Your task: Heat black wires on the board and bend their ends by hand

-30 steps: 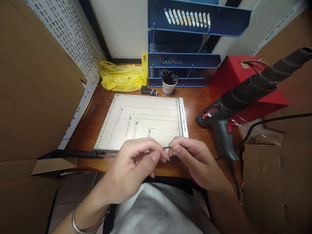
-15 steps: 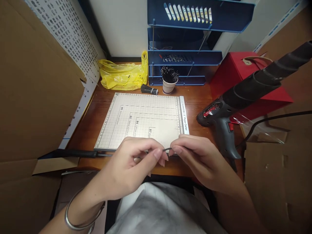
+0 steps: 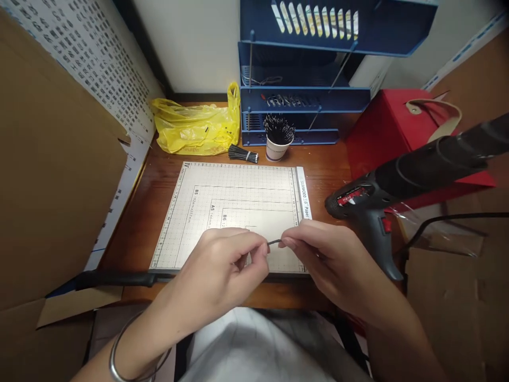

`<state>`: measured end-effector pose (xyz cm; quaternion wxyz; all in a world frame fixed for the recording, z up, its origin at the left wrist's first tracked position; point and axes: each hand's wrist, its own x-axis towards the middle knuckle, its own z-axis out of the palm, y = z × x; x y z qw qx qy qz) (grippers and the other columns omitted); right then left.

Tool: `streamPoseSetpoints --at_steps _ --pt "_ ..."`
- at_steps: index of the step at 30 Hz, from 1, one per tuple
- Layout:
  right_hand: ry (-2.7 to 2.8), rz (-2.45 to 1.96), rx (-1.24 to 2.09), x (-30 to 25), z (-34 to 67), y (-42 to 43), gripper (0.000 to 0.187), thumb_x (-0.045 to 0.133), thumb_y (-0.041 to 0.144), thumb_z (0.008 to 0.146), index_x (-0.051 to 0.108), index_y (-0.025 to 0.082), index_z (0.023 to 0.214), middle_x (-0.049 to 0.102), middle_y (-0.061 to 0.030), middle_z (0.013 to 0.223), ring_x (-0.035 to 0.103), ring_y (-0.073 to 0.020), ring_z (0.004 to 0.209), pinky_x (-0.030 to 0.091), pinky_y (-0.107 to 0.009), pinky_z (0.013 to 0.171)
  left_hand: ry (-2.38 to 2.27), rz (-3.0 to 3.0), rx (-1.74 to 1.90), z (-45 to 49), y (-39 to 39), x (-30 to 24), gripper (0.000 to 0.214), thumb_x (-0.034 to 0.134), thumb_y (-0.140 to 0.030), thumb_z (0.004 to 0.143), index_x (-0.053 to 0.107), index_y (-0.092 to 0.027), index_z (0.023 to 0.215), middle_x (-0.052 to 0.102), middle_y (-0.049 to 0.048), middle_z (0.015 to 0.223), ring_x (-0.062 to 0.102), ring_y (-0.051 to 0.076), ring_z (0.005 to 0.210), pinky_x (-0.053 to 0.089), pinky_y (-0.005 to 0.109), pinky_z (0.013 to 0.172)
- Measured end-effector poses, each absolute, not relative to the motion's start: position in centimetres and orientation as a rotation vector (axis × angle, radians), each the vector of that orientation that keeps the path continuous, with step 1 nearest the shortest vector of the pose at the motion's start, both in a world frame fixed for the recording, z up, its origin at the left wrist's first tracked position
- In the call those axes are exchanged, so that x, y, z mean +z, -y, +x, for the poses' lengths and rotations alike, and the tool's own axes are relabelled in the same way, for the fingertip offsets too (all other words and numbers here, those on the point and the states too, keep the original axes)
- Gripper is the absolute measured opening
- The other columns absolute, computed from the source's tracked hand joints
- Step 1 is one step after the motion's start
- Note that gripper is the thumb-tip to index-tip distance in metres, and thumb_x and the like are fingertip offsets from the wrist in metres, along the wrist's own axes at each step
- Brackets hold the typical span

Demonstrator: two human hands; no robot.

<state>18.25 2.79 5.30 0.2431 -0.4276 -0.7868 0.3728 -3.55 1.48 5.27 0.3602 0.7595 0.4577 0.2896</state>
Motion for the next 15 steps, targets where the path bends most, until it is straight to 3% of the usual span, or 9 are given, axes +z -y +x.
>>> streamPoseSetpoints --at_steps 6,15 --pt "2.175 -1.039 1.034 3.8 17.9 -2.2 0.018 0.051 0.02 0.106 0.065 0.022 0.094 0.057 0.0022 0.076 0.051 -0.0104 0.07 0.035 -0.024 0.061 -1.157 1.738 0.792 -3.8 -0.6 3.5 0.026 0.055 -0.011 0.086 0.057 -0.017 0.061 0.047 -0.0045 0.055 0.041 0.008 0.053 0.029 0.023 0.051" --pt "2.138 -0.955 0.945 1.1 17.0 -0.2 0.019 0.048 0.017 0.107 0.061 0.022 0.094 0.046 0.0044 0.072 0.045 -0.0088 0.065 0.031 -0.023 0.058 -0.896 0.972 0.858 -3.4 1.6 0.7 0.036 0.062 -0.042 0.095 0.069 -0.016 0.071 0.058 -0.0015 0.052 0.04 0.006 0.037 0.024 0.017 0.035"
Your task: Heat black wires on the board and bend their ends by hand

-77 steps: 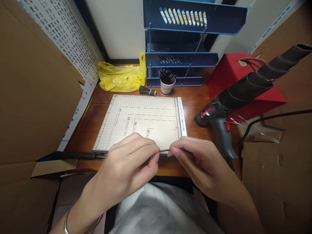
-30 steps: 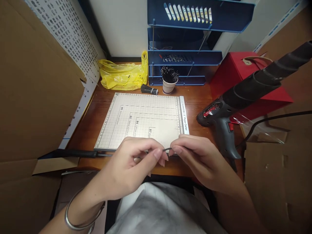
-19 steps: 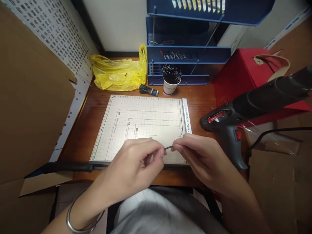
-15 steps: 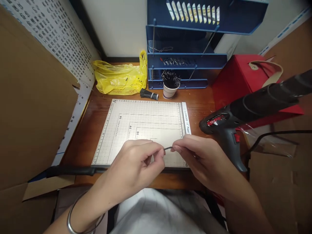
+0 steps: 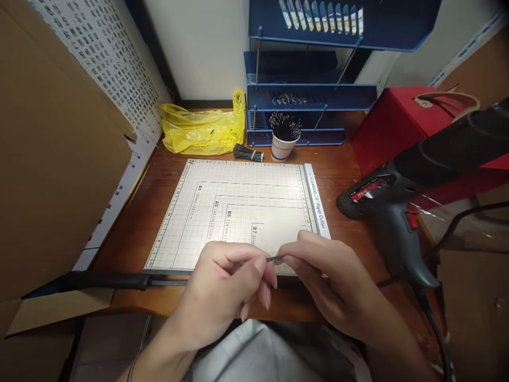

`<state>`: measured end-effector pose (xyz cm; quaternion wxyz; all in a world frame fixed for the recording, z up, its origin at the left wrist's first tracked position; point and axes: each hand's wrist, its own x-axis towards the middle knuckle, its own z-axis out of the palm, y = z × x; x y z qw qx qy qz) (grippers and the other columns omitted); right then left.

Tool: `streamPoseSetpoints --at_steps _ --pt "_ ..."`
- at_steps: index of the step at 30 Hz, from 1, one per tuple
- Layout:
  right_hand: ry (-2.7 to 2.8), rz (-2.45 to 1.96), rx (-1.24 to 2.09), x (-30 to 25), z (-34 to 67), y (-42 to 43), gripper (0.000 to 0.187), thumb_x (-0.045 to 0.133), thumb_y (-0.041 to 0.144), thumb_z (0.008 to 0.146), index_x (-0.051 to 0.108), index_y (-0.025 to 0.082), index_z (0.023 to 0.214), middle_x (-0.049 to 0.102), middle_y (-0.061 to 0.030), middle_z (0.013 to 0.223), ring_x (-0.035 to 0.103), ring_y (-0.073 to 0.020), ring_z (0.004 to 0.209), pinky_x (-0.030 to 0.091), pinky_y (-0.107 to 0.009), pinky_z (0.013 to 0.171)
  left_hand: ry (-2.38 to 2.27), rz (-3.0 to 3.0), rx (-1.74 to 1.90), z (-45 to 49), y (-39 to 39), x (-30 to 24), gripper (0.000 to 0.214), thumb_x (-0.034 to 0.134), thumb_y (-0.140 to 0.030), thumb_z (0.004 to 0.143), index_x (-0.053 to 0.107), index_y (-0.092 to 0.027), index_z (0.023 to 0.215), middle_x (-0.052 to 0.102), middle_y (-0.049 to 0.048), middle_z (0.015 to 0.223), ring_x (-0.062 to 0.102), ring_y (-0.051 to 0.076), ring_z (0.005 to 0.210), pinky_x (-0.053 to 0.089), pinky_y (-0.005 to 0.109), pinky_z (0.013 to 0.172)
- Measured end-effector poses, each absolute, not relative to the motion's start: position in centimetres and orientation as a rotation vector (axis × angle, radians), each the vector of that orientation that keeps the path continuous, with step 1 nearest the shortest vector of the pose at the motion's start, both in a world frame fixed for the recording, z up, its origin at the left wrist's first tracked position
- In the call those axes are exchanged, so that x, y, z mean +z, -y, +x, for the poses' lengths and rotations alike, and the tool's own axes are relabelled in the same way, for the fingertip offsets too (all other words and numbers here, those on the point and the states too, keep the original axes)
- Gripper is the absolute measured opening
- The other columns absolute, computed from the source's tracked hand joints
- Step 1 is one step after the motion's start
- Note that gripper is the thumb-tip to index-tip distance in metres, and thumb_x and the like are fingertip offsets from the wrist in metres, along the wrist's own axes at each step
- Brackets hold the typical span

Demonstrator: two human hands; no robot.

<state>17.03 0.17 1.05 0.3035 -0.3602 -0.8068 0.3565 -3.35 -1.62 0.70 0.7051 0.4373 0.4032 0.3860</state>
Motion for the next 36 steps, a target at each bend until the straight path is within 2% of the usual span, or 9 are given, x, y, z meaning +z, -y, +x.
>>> streamPoseSetpoints --at_steps 7,13,16,19,22,24,28,33,36 --pt "2.189 -0.925 0.937 0.4 16.6 1.2 0.026 0.042 0.012 0.105 0.051 0.02 0.082 0.048 0.0042 0.072 0.045 -0.01 0.068 0.031 -0.025 0.062 -0.87 0.803 0.884 -2.1 2.5 0.7 0.038 0.071 -0.046 0.086 0.068 -0.014 0.066 0.052 -0.0037 0.045 0.034 0.002 0.032 0.022 0.014 0.033" --pt "1.956 -0.95 1.164 -0.3 16.1 3.0 0.028 0.039 0.023 0.11 0.055 0.021 0.087 0.06 0.0031 0.081 0.055 -0.01 0.075 0.04 -0.023 0.07 -0.811 0.591 0.842 -1.1 2.9 1.5 0.034 0.073 -0.041 0.079 0.064 -0.015 0.058 0.043 -0.006 0.041 0.024 0.002 0.033 0.019 0.013 0.031" --pt "1.841 -0.971 1.217 -0.5 16.0 3.6 0.029 0.039 0.025 0.111 0.055 0.022 0.088 0.061 0.0038 0.081 0.059 -0.0093 0.076 0.043 -0.021 0.071 -0.818 0.6 0.827 -0.8 3.2 1.3 0.035 0.069 -0.041 0.082 0.063 -0.015 0.06 0.047 -0.0051 0.044 0.022 0.002 0.032 0.02 0.014 0.03" --pt "1.949 -1.098 1.093 -0.6 16.3 3.6 0.032 0.039 0.024 0.11 0.054 0.022 0.081 0.061 0.0032 0.077 0.058 -0.0109 0.072 0.044 -0.024 0.067 -0.982 0.89 0.873 -0.7 3.5 1.1 0.036 0.062 -0.042 0.09 0.065 -0.015 0.065 0.054 -0.0026 0.05 0.033 0.003 0.034 0.025 0.016 0.033" --pt "2.016 -1.184 0.734 -0.3 16.9 3.5 0.014 0.052 0.022 0.105 0.066 0.023 0.102 0.071 -0.0033 0.108 0.065 -0.0174 0.102 0.05 -0.03 0.087 -1.211 1.292 1.009 -1.0 3.9 1.3 0.035 0.057 -0.035 0.096 0.068 -0.016 0.069 0.058 -0.0024 0.054 0.043 0.005 0.04 0.032 0.017 0.037" --pt "1.884 -1.161 0.532 0.1 17.0 3.6 0.018 0.062 0.02 0.099 0.067 0.023 0.116 0.07 -0.0057 0.122 0.064 -0.019 0.116 0.05 -0.031 0.098 -1.325 1.554 1.109 -1.3 4.1 1.5 0.031 0.056 -0.029 0.098 0.07 -0.017 0.074 0.058 -0.0036 0.054 0.045 0.006 0.042 0.035 0.018 0.041" --pt "1.765 -1.079 0.596 1.1 16.8 4.2 0.021 0.068 0.015 0.094 0.071 0.023 0.114 0.078 -0.0011 0.108 0.072 -0.0131 0.099 0.056 -0.023 0.088 -1.394 1.999 1.199 -1.3 4.7 1.6 0.023 0.056 -0.017 0.098 0.069 -0.017 0.078 0.064 -0.002 0.063 0.056 0.008 0.054 0.043 0.021 0.053" --pt "1.916 -0.942 0.699 1.1 17.0 3.4 0.041 0.063 0.008 0.091 0.065 0.019 0.131 0.078 -0.0031 0.114 0.072 -0.015 0.106 0.056 -0.026 0.095 -1.29 2.159 1.197 -0.8 5.2 1.6 0.023 0.054 -0.01 0.097 0.064 -0.017 0.077 0.064 -0.0015 0.066 0.056 0.009 0.058 0.043 0.023 0.056" --pt "1.969 -0.892 0.742 0.5 17.4 2.6 0.037 0.062 0.007 0.093 0.068 0.019 0.127 0.078 -0.0047 0.114 0.072 -0.0159 0.106 0.056 -0.028 0.094 -1.246 2.055 1.137 -1.0 5.2 2.2 0.027 0.054 -0.014 0.098 0.063 -0.018 0.073 0.064 -0.0019 0.065 0.057 0.009 0.058 0.042 0.022 0.055"
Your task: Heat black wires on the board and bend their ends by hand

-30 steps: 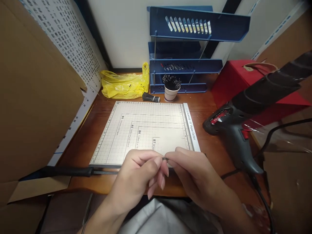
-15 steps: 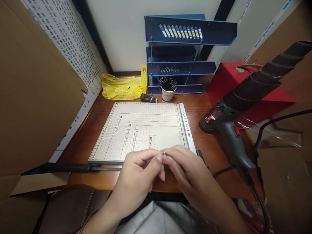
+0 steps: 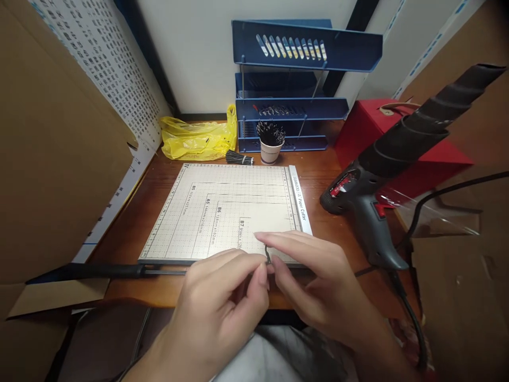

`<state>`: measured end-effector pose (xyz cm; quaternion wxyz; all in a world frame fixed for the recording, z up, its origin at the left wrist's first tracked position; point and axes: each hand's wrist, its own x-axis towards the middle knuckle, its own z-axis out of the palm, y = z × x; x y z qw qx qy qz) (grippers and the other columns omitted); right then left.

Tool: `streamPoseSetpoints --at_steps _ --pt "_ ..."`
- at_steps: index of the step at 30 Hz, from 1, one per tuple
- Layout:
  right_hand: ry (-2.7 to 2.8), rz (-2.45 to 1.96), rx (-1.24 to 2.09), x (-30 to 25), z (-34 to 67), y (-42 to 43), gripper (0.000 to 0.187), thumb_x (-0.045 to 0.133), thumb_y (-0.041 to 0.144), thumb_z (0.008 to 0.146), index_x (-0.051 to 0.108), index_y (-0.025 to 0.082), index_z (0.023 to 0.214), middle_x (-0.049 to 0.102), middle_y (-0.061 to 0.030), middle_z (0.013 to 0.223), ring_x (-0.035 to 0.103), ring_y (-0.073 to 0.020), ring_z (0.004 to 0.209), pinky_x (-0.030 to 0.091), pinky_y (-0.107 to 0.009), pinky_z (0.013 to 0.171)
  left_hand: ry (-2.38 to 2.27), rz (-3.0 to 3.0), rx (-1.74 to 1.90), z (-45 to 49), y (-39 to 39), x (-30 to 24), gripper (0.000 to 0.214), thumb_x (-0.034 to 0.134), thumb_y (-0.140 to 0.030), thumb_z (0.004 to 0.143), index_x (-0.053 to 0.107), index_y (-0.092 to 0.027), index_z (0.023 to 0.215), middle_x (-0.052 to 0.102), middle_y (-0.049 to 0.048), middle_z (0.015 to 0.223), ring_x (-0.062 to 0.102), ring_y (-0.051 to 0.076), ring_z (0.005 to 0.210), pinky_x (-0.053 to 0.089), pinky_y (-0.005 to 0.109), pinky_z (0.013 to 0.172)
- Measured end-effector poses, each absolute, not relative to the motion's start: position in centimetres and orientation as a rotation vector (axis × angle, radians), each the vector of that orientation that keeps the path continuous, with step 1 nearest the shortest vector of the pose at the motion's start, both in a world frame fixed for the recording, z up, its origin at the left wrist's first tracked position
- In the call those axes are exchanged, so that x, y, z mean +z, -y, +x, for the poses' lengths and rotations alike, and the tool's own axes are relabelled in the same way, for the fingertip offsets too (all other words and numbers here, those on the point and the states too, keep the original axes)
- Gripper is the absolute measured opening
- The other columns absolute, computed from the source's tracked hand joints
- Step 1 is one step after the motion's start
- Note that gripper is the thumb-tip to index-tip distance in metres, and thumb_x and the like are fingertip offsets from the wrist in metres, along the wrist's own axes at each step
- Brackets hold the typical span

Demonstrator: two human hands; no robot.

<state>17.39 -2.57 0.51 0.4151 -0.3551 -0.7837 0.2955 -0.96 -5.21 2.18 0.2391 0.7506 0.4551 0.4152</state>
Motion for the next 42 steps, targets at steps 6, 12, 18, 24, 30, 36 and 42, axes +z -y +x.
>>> streamPoseSetpoints --at_steps 6,12,18,24,30,36,42 --pt "1.974 -0.89 0.917 0.3 17.0 3.1 0.018 0.055 0.016 0.101 0.065 0.02 0.087 0.066 0.0027 0.074 0.06 -0.0098 0.069 0.046 -0.023 0.067 -1.058 1.35 0.902 -2.0 4.1 2.4 0.034 0.049 -0.033 0.101 0.067 -0.02 0.076 0.052 -0.0046 0.056 0.047 0.008 0.045 0.039 0.018 0.041" --pt "1.706 -1.031 1.193 0.3 16.3 4.2 0.028 0.051 0.028 0.106 0.063 0.019 0.083 0.053 0.0053 0.065 0.046 -0.0075 0.058 0.037 -0.021 0.056 -1.347 1.55 1.2 -1.2 4.3 1.5 0.011 0.061 -0.025 0.098 0.07 -0.02 0.093 0.07 0.0 0.081 0.058 0.007 0.055 0.051 0.018 0.052" --pt "1.622 -1.012 1.282 0.5 16.3 4.3 0.026 0.052 0.027 0.105 0.072 0.02 0.091 0.054 0.0049 0.066 0.041 -0.0078 0.056 0.033 -0.022 0.052 -1.435 1.946 1.428 -0.6 4.7 0.5 0.015 0.069 -0.01 0.092 0.069 -0.022 0.102 0.074 0.0003 0.098 0.068 0.009 0.076 0.058 0.017 0.064" --pt "1.621 -1.042 1.321 0.5 16.2 4.3 0.031 0.052 0.03 0.105 0.071 0.019 0.083 0.054 0.0038 0.066 0.045 -0.0092 0.061 0.036 -0.022 0.055 -1.362 2.115 1.413 -1.2 4.3 0.2 0.02 0.066 -0.002 0.092 0.066 -0.02 0.103 0.073 0.0001 0.097 0.07 0.008 0.087 0.058 0.015 0.074" --pt "1.614 -1.095 1.314 0.5 16.2 4.3 0.031 0.055 0.033 0.103 0.074 0.02 0.082 0.059 0.0014 0.065 0.061 -0.0143 0.07 0.046 -0.023 0.061 -1.268 2.18 1.387 -1.8 4.2 -0.2 0.026 0.065 0.003 0.09 0.064 -0.018 0.104 0.073 0.0016 0.096 0.071 0.011 0.088 0.058 0.022 0.083" --pt "1.638 -1.152 1.296 0.4 16.2 4.4 0.033 0.056 0.035 0.102 0.073 0.021 0.077 0.058 0.0007 0.062 0.064 -0.017 0.072 0.05 -0.025 0.063 -1.233 2.275 1.387 -2.1 4.0 -0.7 0.031 0.065 0.005 0.089 0.064 -0.018 0.109 0.074 0.0026 0.096 0.072 0.013 0.088 0.06 0.024 0.081" --pt "1.595 -1.158 1.265 -0.1 16.1 4.5 0.033 0.055 0.033 0.103 0.065 0.022 0.074 0.053 0.0025 0.063 0.053 -0.0131 0.061 0.048 -0.024 0.06 -1.298 2.431 1.287 -2.3 3.9 -0.9 0.026 0.063 0.001 0.092 0.064 -0.017 0.111 0.075 0.0039 0.097 0.072 0.015 0.088 0.06 0.025 0.083"
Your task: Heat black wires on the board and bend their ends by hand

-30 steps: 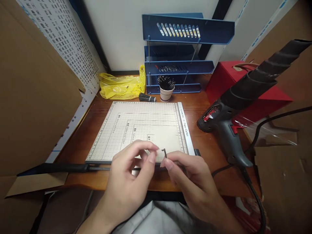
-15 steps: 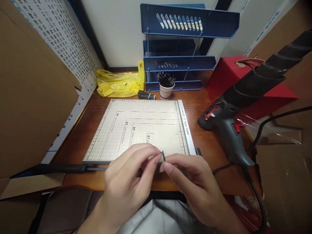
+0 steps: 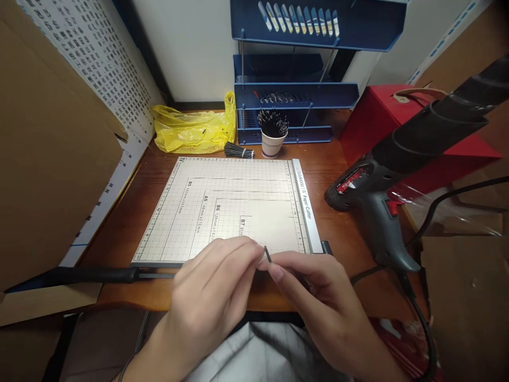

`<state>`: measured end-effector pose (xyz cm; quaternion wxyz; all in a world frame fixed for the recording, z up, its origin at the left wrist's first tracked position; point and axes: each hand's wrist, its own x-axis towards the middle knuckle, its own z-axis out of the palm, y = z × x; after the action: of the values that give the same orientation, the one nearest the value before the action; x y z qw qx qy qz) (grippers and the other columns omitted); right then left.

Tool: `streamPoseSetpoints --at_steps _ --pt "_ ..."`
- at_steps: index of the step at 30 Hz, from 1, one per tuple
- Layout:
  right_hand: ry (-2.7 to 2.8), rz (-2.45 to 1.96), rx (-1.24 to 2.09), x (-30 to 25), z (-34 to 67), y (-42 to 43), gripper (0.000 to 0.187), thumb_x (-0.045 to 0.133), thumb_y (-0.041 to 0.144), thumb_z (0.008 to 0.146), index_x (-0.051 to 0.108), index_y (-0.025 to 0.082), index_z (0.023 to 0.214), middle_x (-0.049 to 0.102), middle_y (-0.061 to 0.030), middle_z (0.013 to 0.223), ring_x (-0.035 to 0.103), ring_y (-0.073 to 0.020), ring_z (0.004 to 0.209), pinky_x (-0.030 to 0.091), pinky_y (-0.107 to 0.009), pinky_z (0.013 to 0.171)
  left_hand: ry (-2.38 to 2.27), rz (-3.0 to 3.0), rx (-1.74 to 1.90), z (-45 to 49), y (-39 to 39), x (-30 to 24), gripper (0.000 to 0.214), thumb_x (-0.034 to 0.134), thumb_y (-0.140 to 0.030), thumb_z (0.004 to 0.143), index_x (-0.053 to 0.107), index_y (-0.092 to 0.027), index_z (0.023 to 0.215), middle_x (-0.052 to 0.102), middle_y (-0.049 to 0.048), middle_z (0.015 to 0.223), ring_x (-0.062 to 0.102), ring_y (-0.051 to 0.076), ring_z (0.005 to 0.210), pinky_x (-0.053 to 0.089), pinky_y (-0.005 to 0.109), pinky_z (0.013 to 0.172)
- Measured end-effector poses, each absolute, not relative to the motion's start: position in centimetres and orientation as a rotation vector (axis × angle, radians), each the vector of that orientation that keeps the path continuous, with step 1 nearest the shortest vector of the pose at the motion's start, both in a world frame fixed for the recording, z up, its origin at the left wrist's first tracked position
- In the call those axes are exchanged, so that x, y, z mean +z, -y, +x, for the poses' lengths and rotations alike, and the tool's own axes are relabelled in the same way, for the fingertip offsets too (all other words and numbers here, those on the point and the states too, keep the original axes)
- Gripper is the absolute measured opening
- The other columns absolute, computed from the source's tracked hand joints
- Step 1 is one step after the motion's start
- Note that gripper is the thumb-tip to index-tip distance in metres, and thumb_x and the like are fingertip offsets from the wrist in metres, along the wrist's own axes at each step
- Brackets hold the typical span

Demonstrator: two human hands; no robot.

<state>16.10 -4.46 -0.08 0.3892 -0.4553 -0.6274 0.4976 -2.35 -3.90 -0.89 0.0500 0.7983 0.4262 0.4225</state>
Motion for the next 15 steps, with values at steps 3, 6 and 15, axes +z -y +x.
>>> streamPoseSetpoints --at_steps 3,6,15 --pt "1.582 -1.148 1.288 -0.4 15.9 4.4 0.029 0.053 0.032 0.104 0.066 0.022 0.08 0.054 0.0029 0.066 0.051 -0.0125 0.061 0.048 -0.024 0.065 -1.338 2.458 1.275 -2.2 3.7 -0.8 0.023 0.061 -0.001 0.094 0.063 -0.018 0.11 0.074 0.0035 0.093 0.072 0.015 0.084 0.06 0.026 0.08" --pt "1.582 -1.171 1.268 -0.5 15.5 4.4 0.031 0.05 0.031 0.105 0.064 0.021 0.079 0.051 0.0033 0.064 0.052 -0.0125 0.062 0.047 -0.024 0.065 -1.332 2.442 1.282 -1.8 3.6 -0.8 0.02 0.059 -0.001 0.095 0.061 -0.017 0.107 0.072 0.0031 0.091 0.071 0.014 0.083 0.059 0.024 0.079" --pt "1.678 -1.225 0.749 -0.6 14.9 4.4 0.031 0.054 0.02 0.099 0.059 0.018 0.068 0.039 0.0059 0.055 0.037 -0.0072 0.049 0.029 -0.023 0.047 -1.33 2.276 1.276 -0.8 3.9 -1.3 0.022 0.058 0.001 0.095 0.061 -0.018 0.105 0.07 0.0024 0.091 0.067 0.012 0.082 0.057 0.022 0.077"
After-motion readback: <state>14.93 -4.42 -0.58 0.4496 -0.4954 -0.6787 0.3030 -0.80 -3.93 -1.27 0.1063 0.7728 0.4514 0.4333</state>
